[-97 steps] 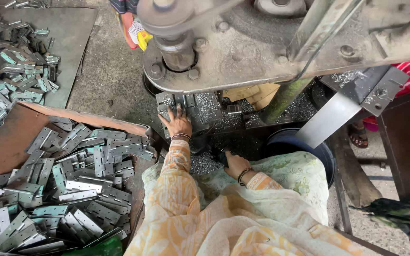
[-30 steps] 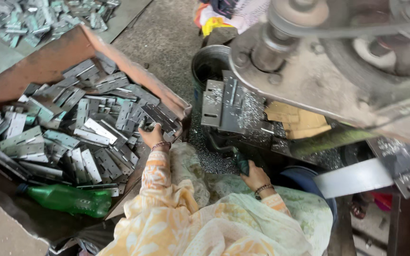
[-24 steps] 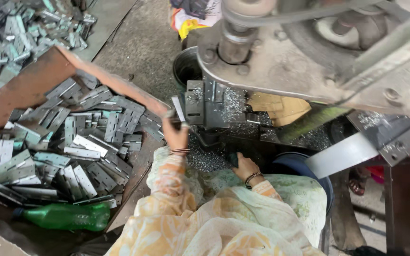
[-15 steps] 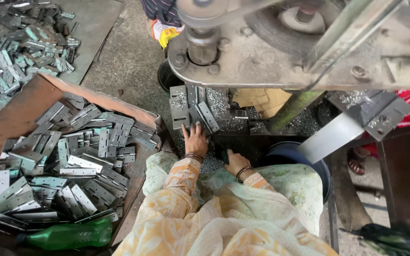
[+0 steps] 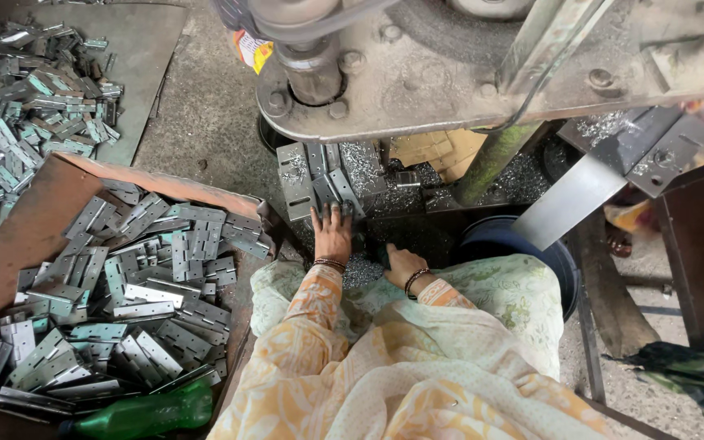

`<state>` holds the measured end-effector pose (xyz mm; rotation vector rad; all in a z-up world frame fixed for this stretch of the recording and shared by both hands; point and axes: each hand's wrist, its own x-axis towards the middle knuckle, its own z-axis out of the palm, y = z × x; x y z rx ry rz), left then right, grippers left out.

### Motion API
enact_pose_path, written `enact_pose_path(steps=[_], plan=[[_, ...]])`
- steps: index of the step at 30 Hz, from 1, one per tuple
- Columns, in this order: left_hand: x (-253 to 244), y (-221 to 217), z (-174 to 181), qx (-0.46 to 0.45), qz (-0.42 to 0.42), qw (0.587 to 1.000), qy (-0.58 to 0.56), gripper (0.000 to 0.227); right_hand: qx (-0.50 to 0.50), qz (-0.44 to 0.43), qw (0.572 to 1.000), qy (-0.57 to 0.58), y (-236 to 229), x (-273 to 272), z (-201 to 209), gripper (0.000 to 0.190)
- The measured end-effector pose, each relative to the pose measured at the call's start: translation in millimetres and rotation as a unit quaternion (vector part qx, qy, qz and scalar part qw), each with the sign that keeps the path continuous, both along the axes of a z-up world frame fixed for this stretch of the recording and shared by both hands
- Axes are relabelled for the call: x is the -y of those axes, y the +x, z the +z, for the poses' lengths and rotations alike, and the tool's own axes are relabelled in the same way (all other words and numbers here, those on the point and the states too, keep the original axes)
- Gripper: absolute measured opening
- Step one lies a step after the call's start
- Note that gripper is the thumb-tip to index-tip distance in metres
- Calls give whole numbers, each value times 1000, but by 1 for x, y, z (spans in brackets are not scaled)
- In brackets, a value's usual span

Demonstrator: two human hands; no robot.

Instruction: The person repeatedly picks up small metal parts from a bin, places them into a grinding machine, and removes them after processing. The person handles the parts one at a time and returns them to the bin after each cycle.

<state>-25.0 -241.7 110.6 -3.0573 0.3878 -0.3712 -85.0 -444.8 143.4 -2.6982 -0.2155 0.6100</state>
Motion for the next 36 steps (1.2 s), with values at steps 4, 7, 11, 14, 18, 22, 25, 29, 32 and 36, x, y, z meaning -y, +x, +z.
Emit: enact_pose_path(steps=[4, 7, 11, 14, 18, 22, 25, 29, 32, 36], plan=[[-13, -7, -10, -2, -23, 999, 40, 50, 0, -6, 1000, 7, 1, -2, -2, 48], [-15, 1, -13, -9, -40, 998, 41, 50, -3, -5, 1000, 6, 0, -2, -2, 50], [-16, 19, -15, -29, -45, 998, 37, 46, 3, -4, 1000, 5, -1, -3, -1, 51], [-19, 24, -19, -29, -55, 998, 33, 52, 12, -5, 1000, 9, -3, 0, 0, 53], [-30, 40, -18, -59, -60, 996, 38, 55, 11, -5, 1000, 13, -4, -2, -2, 51], [-35, 54, -12, -83, -87, 991, 60, 52, 26, -7, 1000, 11, -3, 0, -8, 52], [-37, 55, -6, -103, -94, 987, 75, 45, 22, -9, 1000, 13, -4, 2, -24, 56], [-41, 48, 2, -79, -114, 990, 35, 48, 18, -22, 1000, 9, -20, 11, -64, 59], [-44, 48, 8, -118, -107, 987, 37, 37, 48, -37, 997, 43, -29, 15, -93, 70], [-45, 45, 4, -114, -93, 987, 57, 36, 47, -51, 995, 67, -31, 15, -109, 76]])
